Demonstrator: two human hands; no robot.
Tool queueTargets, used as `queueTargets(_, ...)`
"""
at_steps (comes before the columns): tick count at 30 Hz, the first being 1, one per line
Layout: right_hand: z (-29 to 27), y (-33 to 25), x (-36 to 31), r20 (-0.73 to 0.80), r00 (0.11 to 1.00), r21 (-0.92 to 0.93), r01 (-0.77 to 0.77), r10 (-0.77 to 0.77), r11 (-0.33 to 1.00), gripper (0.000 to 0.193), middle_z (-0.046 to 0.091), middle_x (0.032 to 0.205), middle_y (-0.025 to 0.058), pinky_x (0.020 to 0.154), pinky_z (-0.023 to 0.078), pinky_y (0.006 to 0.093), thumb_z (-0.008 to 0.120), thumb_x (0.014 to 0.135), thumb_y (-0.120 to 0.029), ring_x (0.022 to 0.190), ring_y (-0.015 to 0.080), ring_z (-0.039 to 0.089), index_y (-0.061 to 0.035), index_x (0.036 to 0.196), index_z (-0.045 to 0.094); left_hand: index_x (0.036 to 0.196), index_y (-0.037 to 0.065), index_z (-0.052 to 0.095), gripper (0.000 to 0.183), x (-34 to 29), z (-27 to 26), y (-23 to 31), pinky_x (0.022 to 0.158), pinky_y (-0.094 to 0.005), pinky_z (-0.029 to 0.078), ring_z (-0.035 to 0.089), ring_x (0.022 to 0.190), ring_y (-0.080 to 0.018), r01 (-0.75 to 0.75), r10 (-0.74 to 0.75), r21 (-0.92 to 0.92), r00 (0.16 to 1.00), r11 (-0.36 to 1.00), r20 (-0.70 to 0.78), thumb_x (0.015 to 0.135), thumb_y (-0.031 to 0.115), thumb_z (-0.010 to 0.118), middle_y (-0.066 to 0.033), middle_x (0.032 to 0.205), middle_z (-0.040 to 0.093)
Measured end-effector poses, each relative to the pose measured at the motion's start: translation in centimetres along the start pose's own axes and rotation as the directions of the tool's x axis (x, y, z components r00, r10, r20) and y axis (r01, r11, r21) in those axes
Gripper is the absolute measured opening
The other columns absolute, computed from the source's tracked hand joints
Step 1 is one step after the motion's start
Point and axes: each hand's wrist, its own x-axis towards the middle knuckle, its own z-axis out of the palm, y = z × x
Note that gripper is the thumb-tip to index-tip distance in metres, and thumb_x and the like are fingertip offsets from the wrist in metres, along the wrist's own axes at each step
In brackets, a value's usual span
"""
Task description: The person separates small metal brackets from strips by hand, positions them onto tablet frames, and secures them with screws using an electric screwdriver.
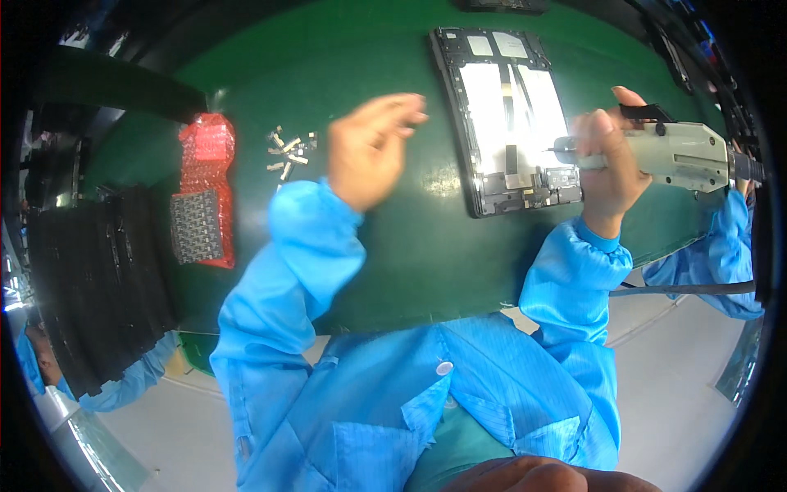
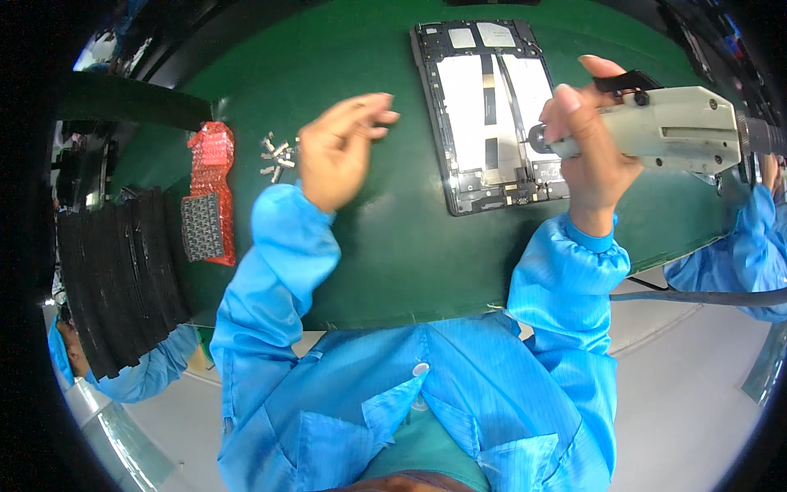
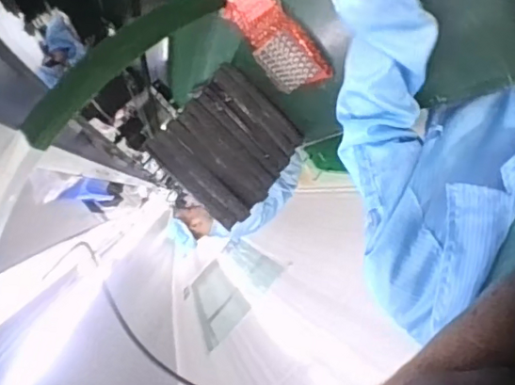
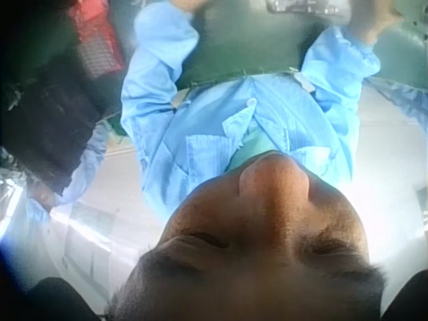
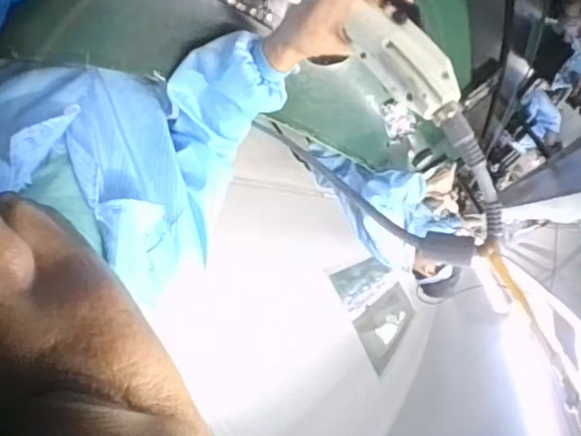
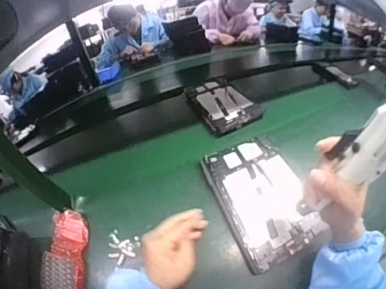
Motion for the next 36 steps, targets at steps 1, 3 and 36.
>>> queueTargets(1, -0.4, -0.2, 0.2, -0.019, 1.000, -0.006, -0.001, 0.001, 1.000, 0.034, 0.054, 0.061, 0.0062, 0.053, 0.046, 0.0293, 0.062, 0.075, 0.002, 0.049, 0.0136, 0.050, 0.0079, 0.106, 0.051, 0.100, -0.003, 0.062, 0.019, -0.1, 1.3, 0.7, 0.075, -0.0321, 0.053, 0.063, 0.089, -0.0256, -0.175, 0.165, 0.121, 0.982, 0.977, 0.092, 0.083, 0.001, 0.053, -0.0150, 0.104, 0.060)
queueTargets(3, -0.7, -0.3, 0.5, -0.028, 1.000, 0.014, -0.002, 0.003, 1.000, 0.034, 0.054, 0.062, 0.0060, 0.053, 0.046, 0.0292, 0.062, 0.075, 0.003, 0.050, 0.0132, 0.050, 0.0081, 0.107, 0.051, 0.101, -0.002, 0.060, 0.027, -0.3, 4.0, 3.0, 0.084, -0.0392, 0.048, 0.059, 0.097, -0.0289, -0.415, 0.348, 0.195, 0.888, 0.889, 0.302, 0.076, 0.008, 0.063, -0.0161, 0.107, 0.057)
queueTargets(36, -0.4, -0.3, -1.3, 0.037, 0.962, -0.072, -0.266, 0.269, 0.961, 0.034, 0.058, 0.071, 0.0033, 0.044, 0.040, 0.0195, 0.066, 0.073, 0.006, 0.052, 0.0063, 0.050, 0.0031, 0.105, 0.051, 0.113, -0.006, 0.052, 0.044, 7.0, 0.6, 2.2, 0.098, -0.0475, 0.034, 0.046, 0.116, -0.0333, -0.418, 0.061, 0.738, 0.887, 0.530, 0.458, 0.082, 0.025, 0.058, -0.0231, 0.124, 0.048)
